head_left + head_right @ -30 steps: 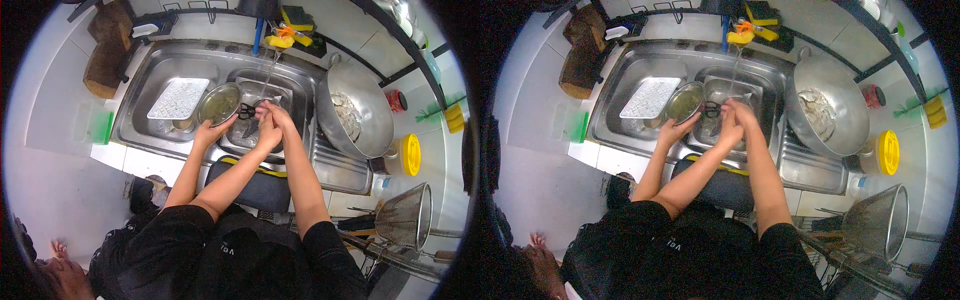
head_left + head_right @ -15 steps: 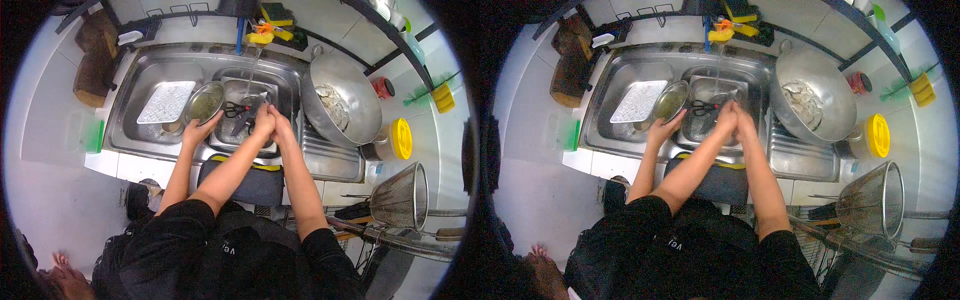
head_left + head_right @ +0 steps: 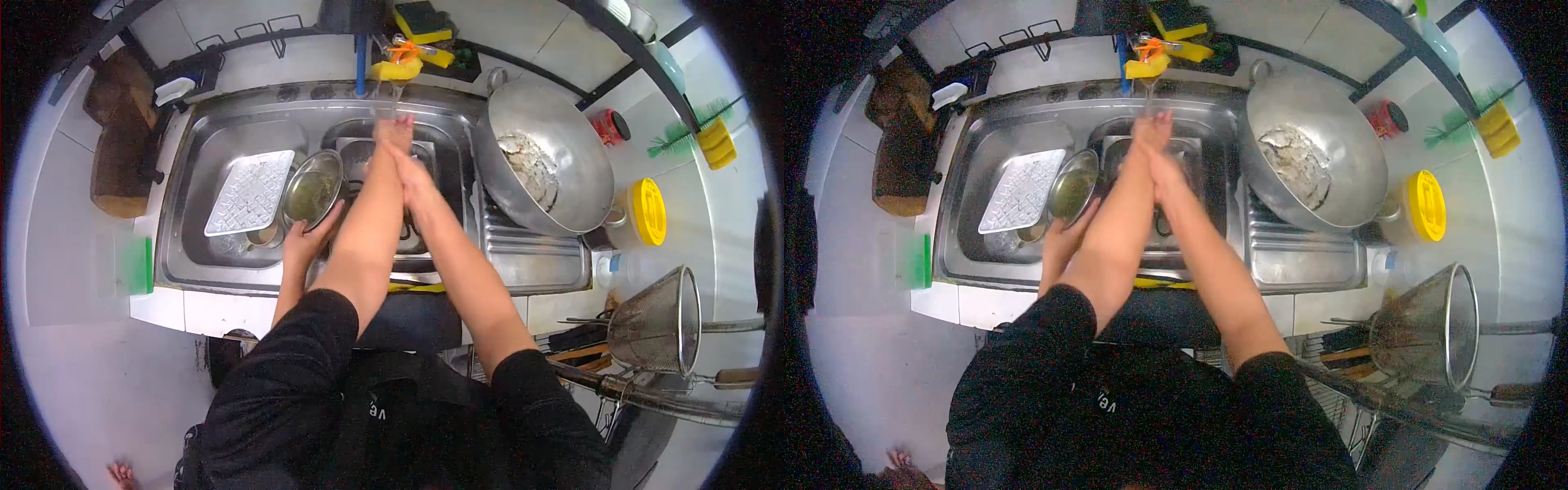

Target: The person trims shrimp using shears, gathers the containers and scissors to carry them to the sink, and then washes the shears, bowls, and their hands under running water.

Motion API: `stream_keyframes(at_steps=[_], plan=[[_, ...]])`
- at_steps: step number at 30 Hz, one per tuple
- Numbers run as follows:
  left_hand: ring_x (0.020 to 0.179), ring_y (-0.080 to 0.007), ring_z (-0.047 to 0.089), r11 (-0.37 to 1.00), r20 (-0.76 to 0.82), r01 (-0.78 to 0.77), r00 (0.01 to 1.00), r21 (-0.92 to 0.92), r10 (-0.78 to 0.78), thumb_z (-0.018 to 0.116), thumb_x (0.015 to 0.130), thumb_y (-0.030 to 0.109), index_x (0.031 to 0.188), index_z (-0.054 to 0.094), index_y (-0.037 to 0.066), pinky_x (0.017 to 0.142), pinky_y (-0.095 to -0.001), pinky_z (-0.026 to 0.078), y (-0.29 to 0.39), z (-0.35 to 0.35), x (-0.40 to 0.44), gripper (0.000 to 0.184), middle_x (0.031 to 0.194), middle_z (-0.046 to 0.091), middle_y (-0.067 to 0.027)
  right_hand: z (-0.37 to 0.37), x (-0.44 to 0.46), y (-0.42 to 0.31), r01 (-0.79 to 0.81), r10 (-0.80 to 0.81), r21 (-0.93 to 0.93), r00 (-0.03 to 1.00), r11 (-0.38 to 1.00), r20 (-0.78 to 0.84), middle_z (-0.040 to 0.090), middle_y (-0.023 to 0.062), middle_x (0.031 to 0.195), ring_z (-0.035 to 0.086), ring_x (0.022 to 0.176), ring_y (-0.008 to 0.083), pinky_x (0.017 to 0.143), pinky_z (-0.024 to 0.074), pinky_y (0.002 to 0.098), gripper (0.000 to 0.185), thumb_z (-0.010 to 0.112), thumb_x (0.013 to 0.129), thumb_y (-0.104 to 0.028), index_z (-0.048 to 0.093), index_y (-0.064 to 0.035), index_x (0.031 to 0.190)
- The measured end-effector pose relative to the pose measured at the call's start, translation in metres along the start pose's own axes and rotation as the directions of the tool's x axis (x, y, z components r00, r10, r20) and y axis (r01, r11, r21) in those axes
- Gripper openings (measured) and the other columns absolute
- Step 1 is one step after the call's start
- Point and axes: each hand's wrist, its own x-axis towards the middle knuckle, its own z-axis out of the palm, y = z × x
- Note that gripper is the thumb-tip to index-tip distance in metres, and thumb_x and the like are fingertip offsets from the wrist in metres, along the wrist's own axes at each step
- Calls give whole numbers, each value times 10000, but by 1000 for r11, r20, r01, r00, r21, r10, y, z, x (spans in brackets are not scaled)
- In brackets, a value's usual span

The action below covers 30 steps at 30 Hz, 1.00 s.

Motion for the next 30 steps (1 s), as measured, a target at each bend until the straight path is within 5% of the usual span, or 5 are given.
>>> stream_keyframes(at_steps=[11,16,20,23,30], plan=[[1018,-306,572,793,358,-133,927,594,-112,344,965,255,1169,423,-29,895,-420,463,26,20,-49,359,1155,549,-217,-6,86,-42,388,-439,-237,871,891,-222,590,90,984,593,788,194,646,490,323,253,534,884,-233,542,-73,1079],[651,-206,606,-80,351,-351,835,933,424,562,885,290,822,636,9,586,-311,479,9,31,-80,298,702,650,-108,-22,19,-34,397,-852,-914,504,82,142,654,145,926,634,869,301,799,482,357,161,593,786,-139,672,-55,898],[716,-208,619,46,668,-737,635,674,389,485,801,-8,925,615,-46,699,-274,488,-5,-42,22,184,772,652,-143,-64,-36,-2,-48,-737,-998,674,33,-56,652,121,711,648,749,278,764,491,385,189,591,717,-267,700,-134,640],[544,-141,590,-151,434,-408,864,900,255,685,783,214,832,651,-34,514,-274,467,-30,-33,-21,255,661,648,-107,-75,-100,27,-253,-367,-959,911,-131,-190,92,179,1481,45,1355,421,988,98,698,753,546,740,-83,267,-315,1400],[844,-196,634,-592,685,-637,704,494,-186,639,771,167,933,640,-4,735,-308,476,-71,-88,-49,235,911,662,-146,-91,-254,71,-234,-602,-955,795,-181,-81,278,251,1390,270,1282,442,1036,265,515,642,596,799,-161,310,-158,1374]])
